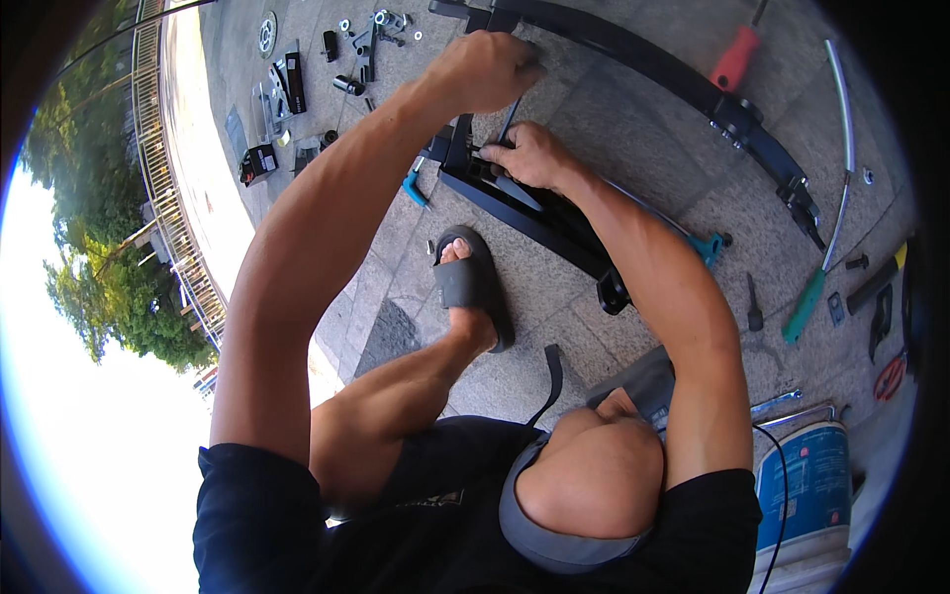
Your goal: The person assembles a scooter frame by attaching a black metal frame to the scooter's suspension system. They use a T-handle Allen wrench to tighten bolts and secure the frame in place.
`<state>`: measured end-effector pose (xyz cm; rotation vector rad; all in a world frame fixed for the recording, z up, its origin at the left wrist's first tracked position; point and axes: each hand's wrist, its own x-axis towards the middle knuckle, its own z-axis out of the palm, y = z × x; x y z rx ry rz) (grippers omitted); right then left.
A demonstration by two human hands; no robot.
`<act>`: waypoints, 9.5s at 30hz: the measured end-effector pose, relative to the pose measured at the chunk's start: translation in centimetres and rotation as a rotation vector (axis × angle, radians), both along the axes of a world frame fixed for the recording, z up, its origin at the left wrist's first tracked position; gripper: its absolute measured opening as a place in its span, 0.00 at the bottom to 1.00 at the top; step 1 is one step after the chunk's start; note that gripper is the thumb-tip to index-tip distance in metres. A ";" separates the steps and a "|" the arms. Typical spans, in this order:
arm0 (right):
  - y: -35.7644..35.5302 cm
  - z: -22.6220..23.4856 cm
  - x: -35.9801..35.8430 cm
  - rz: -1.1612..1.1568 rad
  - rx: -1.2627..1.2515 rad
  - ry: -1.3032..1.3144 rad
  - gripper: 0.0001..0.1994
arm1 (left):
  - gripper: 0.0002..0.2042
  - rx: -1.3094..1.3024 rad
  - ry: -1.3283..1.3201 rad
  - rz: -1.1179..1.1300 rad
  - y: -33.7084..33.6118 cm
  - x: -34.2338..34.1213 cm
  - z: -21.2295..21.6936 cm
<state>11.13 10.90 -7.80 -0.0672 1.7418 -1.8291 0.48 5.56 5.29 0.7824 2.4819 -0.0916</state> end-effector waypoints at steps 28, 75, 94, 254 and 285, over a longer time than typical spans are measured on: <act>0.7 0.7 1.3 -0.153 0.417 1.143 0.09 | 0.13 0.493 0.111 -0.290 -9.5 14.2 5.3; 11.4 -0.9 1.1 -0.523 -0.088 -0.310 0.14 | 0.09 1.413 -0.366 1.754 3.2 4.4 -6.3; 11.5 -1.1 1.7 -0.455 0.548 0.400 0.16 | 0.11 1.471 -0.517 1.703 3.2 4.4 -6.4; 15.7 36.4 -3.1 0.625 2.064 0.715 0.05 | 0.19 1.035 -0.347 -0.250 -4.3 17.4 4.8; 10.2 27.6 0.7 -0.402 0.478 0.184 0.13 | 0.14 1.717 -0.664 -0.222 -13.1 13.3 4.2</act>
